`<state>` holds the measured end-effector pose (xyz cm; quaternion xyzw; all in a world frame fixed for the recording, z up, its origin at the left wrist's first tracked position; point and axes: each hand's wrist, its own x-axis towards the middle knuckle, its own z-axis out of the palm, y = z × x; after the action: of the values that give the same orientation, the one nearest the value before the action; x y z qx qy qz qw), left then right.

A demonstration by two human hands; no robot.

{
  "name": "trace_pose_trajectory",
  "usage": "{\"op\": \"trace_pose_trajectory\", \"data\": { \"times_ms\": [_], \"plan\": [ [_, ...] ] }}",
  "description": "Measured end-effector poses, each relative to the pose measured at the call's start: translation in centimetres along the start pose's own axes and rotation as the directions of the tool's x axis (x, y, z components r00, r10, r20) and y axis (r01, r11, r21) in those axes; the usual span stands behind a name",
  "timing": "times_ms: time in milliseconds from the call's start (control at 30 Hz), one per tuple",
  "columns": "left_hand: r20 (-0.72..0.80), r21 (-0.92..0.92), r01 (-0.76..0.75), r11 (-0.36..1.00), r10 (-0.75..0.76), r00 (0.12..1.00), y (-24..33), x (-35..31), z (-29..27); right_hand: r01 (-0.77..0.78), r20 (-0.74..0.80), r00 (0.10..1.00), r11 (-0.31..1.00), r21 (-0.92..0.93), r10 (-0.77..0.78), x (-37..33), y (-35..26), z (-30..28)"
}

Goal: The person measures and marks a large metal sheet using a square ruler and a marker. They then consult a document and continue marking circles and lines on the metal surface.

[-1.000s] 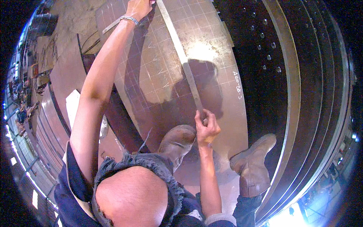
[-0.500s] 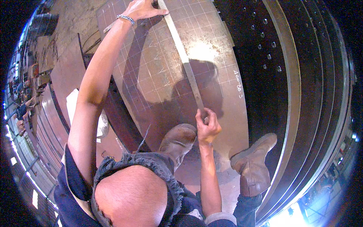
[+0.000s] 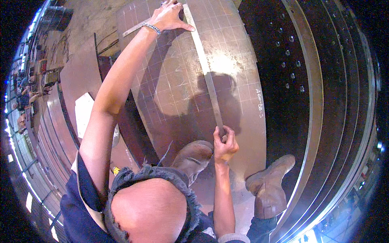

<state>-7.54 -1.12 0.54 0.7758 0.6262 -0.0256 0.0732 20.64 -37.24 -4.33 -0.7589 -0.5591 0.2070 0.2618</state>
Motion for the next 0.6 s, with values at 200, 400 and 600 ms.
{"op": "trace_pose_trajectory", "data": {
  "times_ms": [200, 400, 600],
  "plan": [
    [-0.047, -0.014, -0.027, 1.000, 0.027, 0.999, -0.2, -0.1, 0.5, -0.047, 0.079, 0.996, 0.999, 0.004, 0.046, 0.2, -0.7, -0.6],
    [-0.087, 0.008, -0.032, 0.999, 0.033, 0.996, -0.1, 0.1, 0.9, -0.052, 0.109, 0.993, 0.995, 0.090, 0.042, 2.7, -2.5, -1.5],
    [-0.013, 0.000, 0.016, 1.000, -0.016, 1.000, -0.3, 0.0, 0.6, 0.169, 0.306, 0.933, 0.982, 0.087, -0.188, 9.2, -6.0, -2.4]
  ]
}}
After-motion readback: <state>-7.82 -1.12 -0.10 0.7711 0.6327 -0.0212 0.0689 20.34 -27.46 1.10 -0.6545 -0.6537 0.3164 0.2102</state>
